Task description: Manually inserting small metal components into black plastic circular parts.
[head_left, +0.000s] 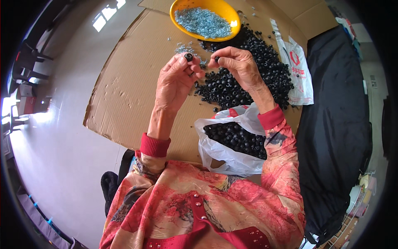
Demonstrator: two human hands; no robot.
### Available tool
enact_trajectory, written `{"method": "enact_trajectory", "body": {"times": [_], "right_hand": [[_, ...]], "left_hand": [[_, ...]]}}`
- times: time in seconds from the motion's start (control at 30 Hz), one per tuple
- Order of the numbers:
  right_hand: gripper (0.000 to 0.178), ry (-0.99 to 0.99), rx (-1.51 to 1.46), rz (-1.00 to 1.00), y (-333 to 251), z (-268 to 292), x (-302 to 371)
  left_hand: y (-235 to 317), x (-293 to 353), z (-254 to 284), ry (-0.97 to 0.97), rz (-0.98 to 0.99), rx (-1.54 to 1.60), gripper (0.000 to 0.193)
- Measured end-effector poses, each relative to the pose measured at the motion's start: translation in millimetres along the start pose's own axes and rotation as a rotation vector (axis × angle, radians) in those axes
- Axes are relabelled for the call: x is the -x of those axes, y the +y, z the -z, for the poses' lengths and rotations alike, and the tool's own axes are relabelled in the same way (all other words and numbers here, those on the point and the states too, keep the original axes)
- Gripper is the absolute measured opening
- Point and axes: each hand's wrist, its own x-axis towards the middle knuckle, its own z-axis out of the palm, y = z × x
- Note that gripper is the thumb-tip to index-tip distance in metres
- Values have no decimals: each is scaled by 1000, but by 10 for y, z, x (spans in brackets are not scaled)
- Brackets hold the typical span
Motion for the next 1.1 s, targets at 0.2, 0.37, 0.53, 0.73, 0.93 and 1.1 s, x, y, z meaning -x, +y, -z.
{"method": "enact_trajectory", "body": {"times": [0.2, 0.37, 0.53, 0.73, 0.93, 1.1], "right_hand": [[19, -72, -390, 106, -166, -155, 40], [15, -87, -392, 146, -317, -235, 85], [11, -11, -41, 192, -443, -285, 131], [12, -7, 249, 268, -676, -420, 204], [13, -6, 511, 438, -795, -504, 218], [11, -31, 585, 431, -865, -546, 216]], "left_hand": [[-81, 79, -259, 16, 60, -17, 19], [-40, 108, -424, -8, 51, -33, 19], [-5, 151, -473, 4, 32, -41, 18], [-26, 179, -481, -10, 40, -36, 18], [-39, 189, -488, -14, 61, 32, 17], [-36, 199, -472, -30, 56, 64, 17]]}}
